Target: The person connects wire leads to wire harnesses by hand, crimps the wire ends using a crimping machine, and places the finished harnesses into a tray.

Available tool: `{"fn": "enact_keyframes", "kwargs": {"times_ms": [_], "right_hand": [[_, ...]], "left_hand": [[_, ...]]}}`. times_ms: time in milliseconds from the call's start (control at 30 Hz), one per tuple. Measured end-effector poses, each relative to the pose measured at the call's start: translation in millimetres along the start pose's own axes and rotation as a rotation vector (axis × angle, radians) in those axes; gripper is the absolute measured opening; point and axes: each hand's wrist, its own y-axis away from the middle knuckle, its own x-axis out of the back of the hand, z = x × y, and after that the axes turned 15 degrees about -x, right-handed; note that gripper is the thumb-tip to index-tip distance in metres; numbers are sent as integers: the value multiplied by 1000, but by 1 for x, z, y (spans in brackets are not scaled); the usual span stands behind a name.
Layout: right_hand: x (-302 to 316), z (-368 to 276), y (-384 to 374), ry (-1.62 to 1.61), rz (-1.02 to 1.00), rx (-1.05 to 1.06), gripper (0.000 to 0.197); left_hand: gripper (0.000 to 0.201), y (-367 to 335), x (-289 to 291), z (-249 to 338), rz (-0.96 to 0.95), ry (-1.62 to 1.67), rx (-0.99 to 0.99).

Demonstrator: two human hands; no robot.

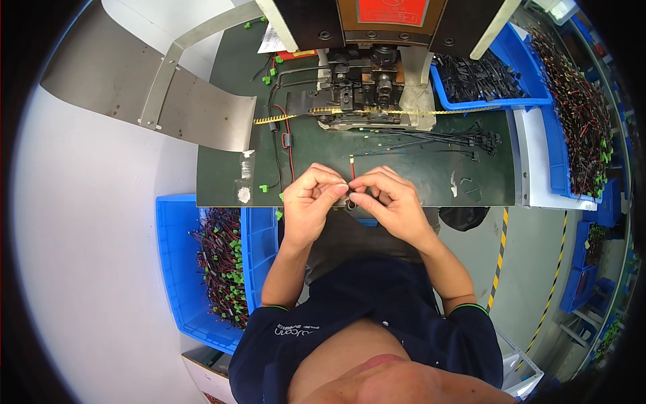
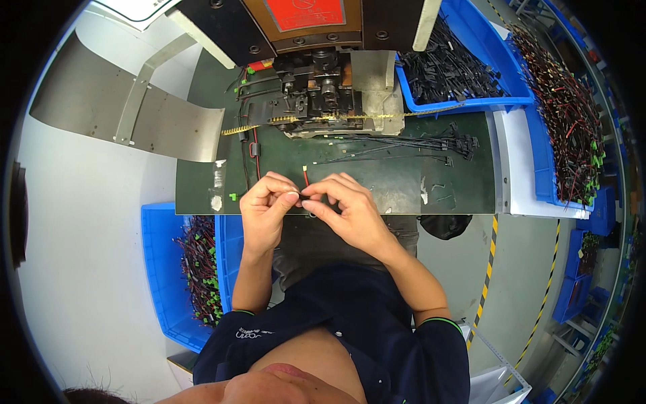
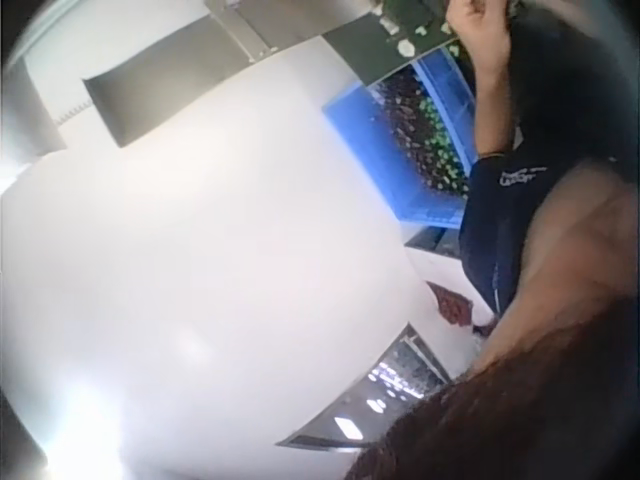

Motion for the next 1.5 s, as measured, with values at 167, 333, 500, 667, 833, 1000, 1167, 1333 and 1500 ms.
{"fn": "enact_keyframes", "kwargs": {"times_ms": [167,333,500,667,833,1000,1167,1333,1500], "right_hand": [[-17,12,-10,-397,-4,-30,8],[-22,13,-11,-655,-157,-165,8],[-12,5,-17,-348,-156,-146,13],[-11,1,-16,-265,-149,-83,15],[-13,2,-15,-180,-119,0,15],[-9,-1,-9,-295,-119,-135,16],[-3,-5,-8,-290,-155,-243,16],[-3,-6,-6,-300,-156,-273,16],[-7,-2,-7,-314,-102,-129,16]], "left_hand": [[5,0,0,0,7,-34,-19],[3,-1,3,-1,8,39,45],[3,-1,4,-1,26,41,43],[2,-3,4,3,37,-37,-15],[2,-3,-4,7,17,-97,-61],[9,-5,-6,7,4,-64,0],[11,-3,-6,3,-6,-43,-6],[11,-4,-8,3,-31,-26,-35],[11,-7,-9,8,-73,-103,-59]]}}
